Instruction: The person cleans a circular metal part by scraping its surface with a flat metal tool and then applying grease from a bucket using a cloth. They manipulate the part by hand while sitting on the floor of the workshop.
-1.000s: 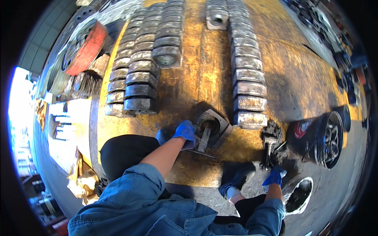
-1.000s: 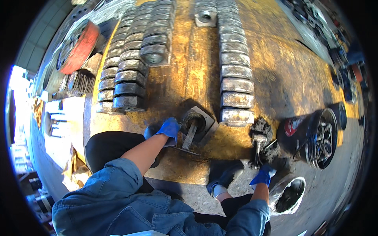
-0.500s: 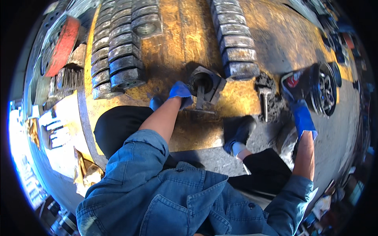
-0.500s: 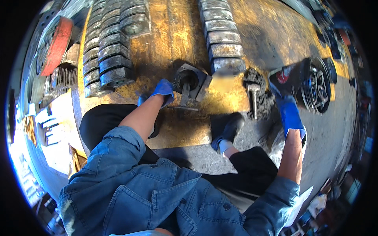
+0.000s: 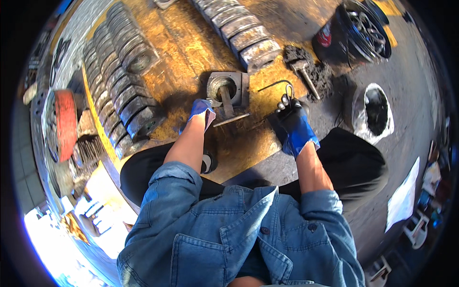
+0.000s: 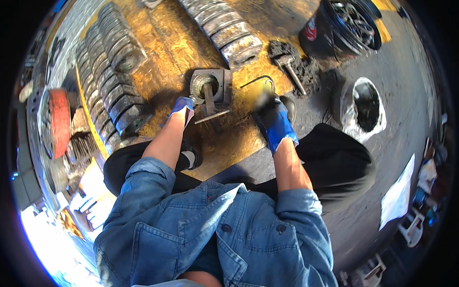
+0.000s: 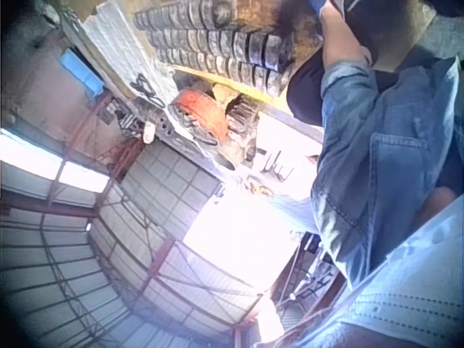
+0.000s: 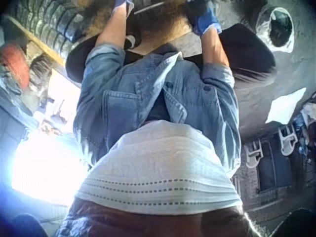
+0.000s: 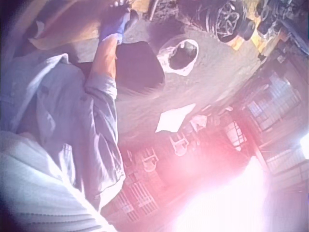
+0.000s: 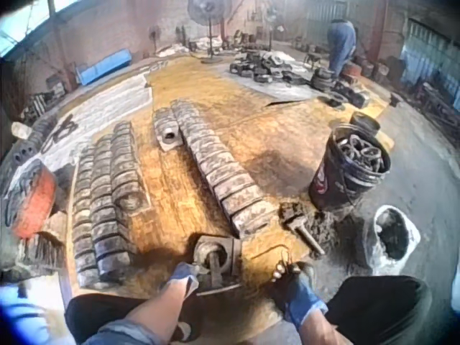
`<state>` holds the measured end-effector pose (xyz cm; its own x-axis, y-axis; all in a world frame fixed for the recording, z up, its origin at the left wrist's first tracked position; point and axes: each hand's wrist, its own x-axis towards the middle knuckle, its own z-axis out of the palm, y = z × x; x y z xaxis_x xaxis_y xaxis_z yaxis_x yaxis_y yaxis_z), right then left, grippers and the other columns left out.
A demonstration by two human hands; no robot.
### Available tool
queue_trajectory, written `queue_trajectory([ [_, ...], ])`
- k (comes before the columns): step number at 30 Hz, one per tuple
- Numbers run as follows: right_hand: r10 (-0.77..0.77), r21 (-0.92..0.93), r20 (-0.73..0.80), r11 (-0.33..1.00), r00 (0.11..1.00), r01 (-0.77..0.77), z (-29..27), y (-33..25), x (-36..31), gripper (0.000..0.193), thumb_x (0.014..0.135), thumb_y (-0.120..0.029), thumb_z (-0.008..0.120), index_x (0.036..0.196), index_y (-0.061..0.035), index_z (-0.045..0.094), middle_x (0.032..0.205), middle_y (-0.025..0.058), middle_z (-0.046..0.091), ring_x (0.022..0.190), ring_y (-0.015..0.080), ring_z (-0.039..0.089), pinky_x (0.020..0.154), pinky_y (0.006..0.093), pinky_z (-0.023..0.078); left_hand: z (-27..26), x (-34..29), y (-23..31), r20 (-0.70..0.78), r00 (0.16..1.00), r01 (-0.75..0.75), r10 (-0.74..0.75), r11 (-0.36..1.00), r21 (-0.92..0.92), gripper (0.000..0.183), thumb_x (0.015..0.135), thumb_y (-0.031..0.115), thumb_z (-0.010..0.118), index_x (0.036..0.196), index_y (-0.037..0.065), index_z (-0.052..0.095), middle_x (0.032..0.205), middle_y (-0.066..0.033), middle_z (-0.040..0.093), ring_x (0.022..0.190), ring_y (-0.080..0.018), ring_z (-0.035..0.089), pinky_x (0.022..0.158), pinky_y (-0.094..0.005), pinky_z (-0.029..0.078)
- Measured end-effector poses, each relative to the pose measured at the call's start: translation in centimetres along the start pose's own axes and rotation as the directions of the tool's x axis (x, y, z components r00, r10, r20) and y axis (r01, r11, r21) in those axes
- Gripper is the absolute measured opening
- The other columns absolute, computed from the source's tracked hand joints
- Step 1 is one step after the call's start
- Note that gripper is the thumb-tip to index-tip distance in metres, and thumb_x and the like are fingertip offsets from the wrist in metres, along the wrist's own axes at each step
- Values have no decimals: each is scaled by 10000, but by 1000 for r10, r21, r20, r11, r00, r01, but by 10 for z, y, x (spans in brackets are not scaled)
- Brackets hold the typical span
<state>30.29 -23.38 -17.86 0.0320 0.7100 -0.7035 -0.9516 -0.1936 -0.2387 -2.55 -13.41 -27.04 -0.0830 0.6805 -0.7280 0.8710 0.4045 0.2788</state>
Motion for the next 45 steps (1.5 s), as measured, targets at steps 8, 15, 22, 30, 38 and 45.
queue_trajectory([
  [8,72,253,40,964,997,-80,-48,12,33,318,968,-303,327,831,-111,540,657,29,514,606,231,496,566,365,398,1,2,-14,-26,985,132,-169,846,-516,350,901,393,611,886,48,670,726,-154,646,660,-257,589,581,-431,437],
  [15,111,251,6,962,994,-109,-66,20,31,360,987,-317,304,820,-107,543,609,28,490,550,232,483,531,372,402,3,26,-35,-30,991,109,-132,910,-401,466,886,433,594,1065,7,657,988,-209,674,883,-307,619,795,-444,442],
  [22,192,158,-92,972,977,-176,-54,18,9,337,979,-281,314,806,-111,548,601,12,501,545,211,492,505,371,396,-13,-36,32,-89,984,129,-153,964,-233,485,887,441,592,1082,0,649,997,-218,673,888,-322,619,803,-452,450],
  [30,334,120,-53,938,941,-326,-54,22,9,362,981,-302,321,747,-124,531,599,-2,497,542,196,490,499,358,381,6,23,-20,20,986,154,-163,873,-463,475,900,437,578,1090,8,653,1004,-215,669,874,-323,615,793,-448,454],
  [38,406,-311,-226,832,886,-460,-61,51,49,345,977,-360,409,692,-166,412,601,21,459,529,178,468,436,308,355,10,22,-31,-9,995,79,-98,853,-517,469,887,420,600,1089,0,653,1012,-190,675,897,-301,601,819,-443,443],
  [45,32,-713,-153,688,988,-133,-42,54,86,261,917,-370,624,935,-111,605,703,75,602,519,176,539,506,297,435,-8,-22,12,-131,990,2,-55,926,-378,348,860,321,623,973,-2,691,929,-169,686,834,-262,603,779,-403,456],
])
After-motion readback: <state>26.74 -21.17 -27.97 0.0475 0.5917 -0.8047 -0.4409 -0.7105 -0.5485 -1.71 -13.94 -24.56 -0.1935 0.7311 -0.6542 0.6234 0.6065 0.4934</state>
